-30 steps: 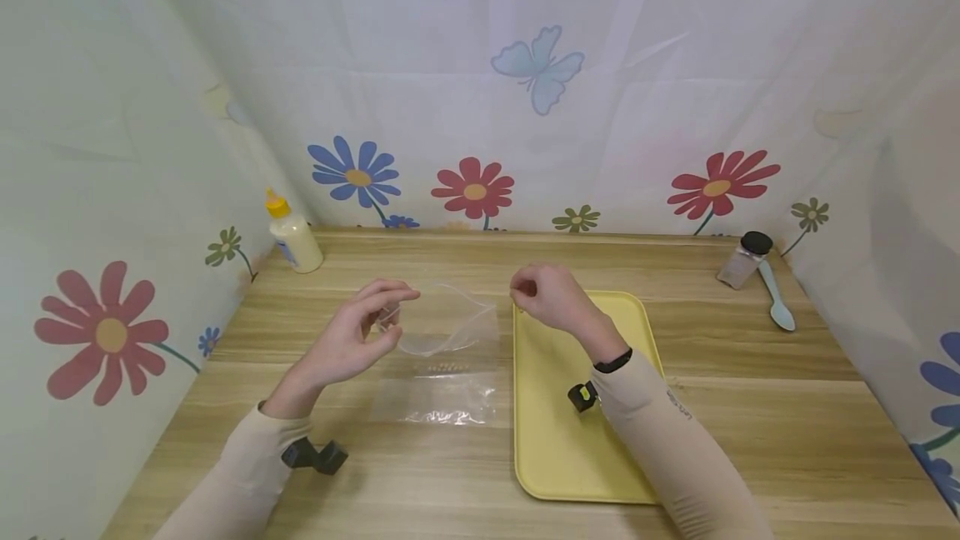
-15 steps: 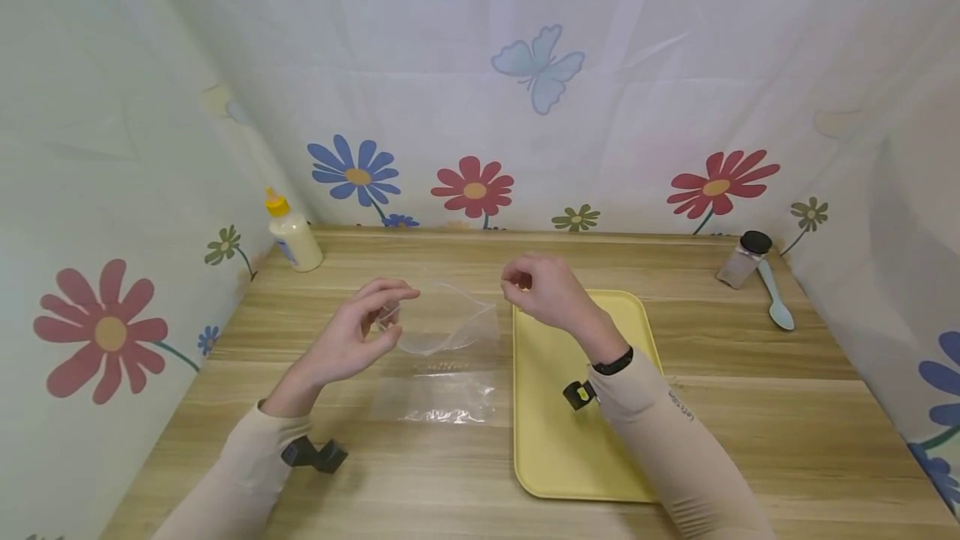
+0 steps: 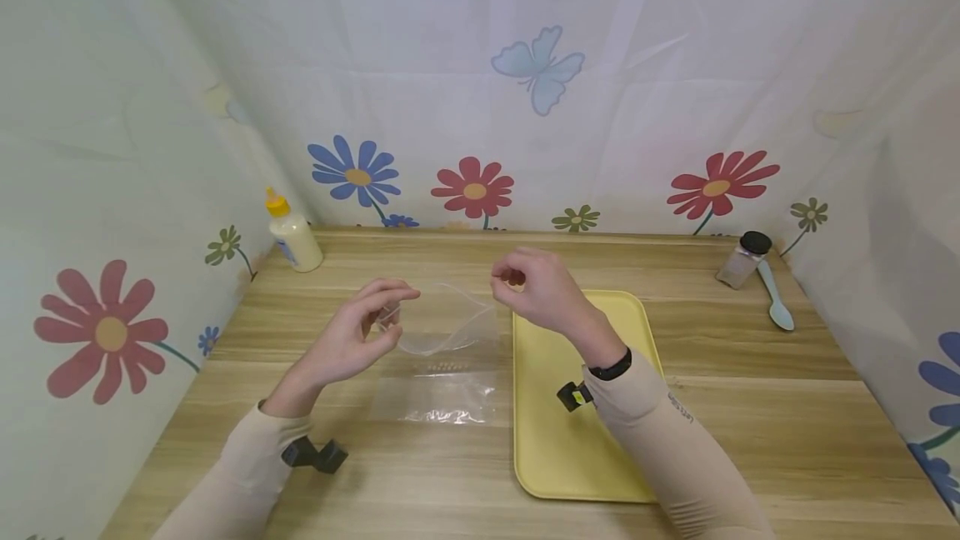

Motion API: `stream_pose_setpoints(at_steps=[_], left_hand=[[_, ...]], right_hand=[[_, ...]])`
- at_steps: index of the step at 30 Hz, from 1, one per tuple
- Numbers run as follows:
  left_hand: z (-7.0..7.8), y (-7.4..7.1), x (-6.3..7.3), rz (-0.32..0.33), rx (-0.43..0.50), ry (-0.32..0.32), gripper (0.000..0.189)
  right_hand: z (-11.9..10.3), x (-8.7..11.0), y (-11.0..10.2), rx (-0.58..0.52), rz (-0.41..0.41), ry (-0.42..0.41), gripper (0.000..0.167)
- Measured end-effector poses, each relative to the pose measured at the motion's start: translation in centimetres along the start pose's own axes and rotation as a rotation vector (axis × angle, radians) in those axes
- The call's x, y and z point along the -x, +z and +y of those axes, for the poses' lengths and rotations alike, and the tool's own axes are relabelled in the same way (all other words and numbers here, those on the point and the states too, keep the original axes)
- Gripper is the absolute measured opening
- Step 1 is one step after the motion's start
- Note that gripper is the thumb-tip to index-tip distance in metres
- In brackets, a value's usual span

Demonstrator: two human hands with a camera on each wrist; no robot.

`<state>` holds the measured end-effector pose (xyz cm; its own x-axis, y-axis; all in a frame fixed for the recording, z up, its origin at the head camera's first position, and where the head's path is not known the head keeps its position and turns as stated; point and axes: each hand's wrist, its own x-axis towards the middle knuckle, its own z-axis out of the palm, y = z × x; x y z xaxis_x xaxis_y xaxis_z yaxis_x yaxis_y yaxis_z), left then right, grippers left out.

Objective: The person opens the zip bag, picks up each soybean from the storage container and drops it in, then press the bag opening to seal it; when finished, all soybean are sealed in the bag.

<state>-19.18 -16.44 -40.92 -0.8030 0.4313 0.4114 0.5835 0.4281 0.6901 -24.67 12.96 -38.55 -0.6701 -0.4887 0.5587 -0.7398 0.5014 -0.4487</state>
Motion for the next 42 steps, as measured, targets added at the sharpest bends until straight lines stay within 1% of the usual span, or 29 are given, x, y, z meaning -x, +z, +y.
stream_pose_setpoints(at_steps=[10, 21, 30, 42], left_hand=[[0.0, -0.1, 0.0, 0.003, 0.000, 0.009, 0.048], [-0.2, 0.0, 0.0, 0.003, -0.002, 0.012, 0.048], [0.0, 0.0, 0.0, 0.007, -0.008, 0.015, 0.048], [-0.2, -0.1, 0.0, 0.002, -0.006, 0.018, 0.048]], right_hand=[[-1.6, -0.2, 0.0, -0.030, 0.046, -0.104, 0.005], [-2.7, -0.4, 0.4, -0.082, 0.053, -0.182, 0.006], [-3.4, -0.6, 0.6, -0.107, 0.036, -0.207, 0.007], [-3.7, -0.6, 0.9, -0.105, 0.033, -0.201, 0.008]])
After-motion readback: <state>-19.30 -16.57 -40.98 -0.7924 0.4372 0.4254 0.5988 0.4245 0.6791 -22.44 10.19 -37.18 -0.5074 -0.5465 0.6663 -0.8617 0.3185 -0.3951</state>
